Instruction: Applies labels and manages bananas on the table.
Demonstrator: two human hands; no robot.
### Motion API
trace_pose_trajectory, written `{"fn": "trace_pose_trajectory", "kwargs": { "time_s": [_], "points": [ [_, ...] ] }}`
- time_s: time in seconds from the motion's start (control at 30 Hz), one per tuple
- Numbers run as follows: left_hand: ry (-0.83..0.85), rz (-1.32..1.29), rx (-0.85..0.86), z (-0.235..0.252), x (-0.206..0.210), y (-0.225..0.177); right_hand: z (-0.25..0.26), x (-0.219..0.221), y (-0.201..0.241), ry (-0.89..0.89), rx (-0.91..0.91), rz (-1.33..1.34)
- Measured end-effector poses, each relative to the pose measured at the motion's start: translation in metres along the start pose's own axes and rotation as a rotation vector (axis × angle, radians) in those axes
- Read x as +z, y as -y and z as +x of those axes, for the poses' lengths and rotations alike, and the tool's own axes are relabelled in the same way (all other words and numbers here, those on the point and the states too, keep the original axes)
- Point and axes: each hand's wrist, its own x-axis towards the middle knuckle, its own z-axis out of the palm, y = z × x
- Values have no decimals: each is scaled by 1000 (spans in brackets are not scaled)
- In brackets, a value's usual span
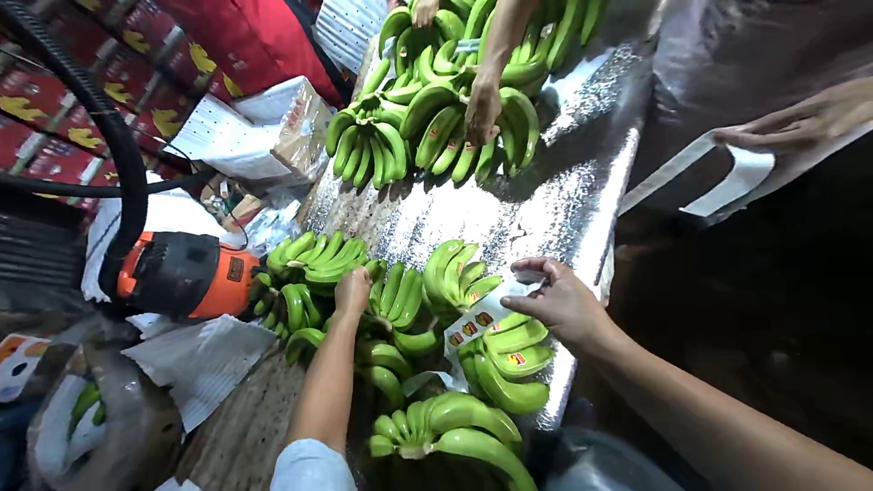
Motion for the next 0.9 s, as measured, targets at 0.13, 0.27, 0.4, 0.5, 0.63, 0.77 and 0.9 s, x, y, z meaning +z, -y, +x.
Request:
{"fn": "trace_pose_trajectory", "kwargs": {
  "time_s": [0.13, 0.27, 0.4, 0.5, 0.63, 0.77, 0.9],
  "points": [
    [33, 346, 16, 8, 12, -18, -2, 0, 0, 62, -96, -207],
    [-17, 402, 32, 8, 6, -27, 0, 2, 0, 57, -99, -193],
    [-124, -290, 438, -28, 4, -47, 3, 11, 3, 23, 60, 106],
    [-167, -651, 824, -72, 16, -76, 4, 19, 7, 28, 147, 257],
    [-338, -456, 1037, -99, 28, -93, 2, 28, 12, 57, 231, 373],
    [-569, -378, 1122, -97, 39, -91, 5, 33, 8, 90, 324, 463],
    [-680, -390, 1187, -99, 46, -87, 6, 35, 5, 153, 404, 526]
  ]
}}
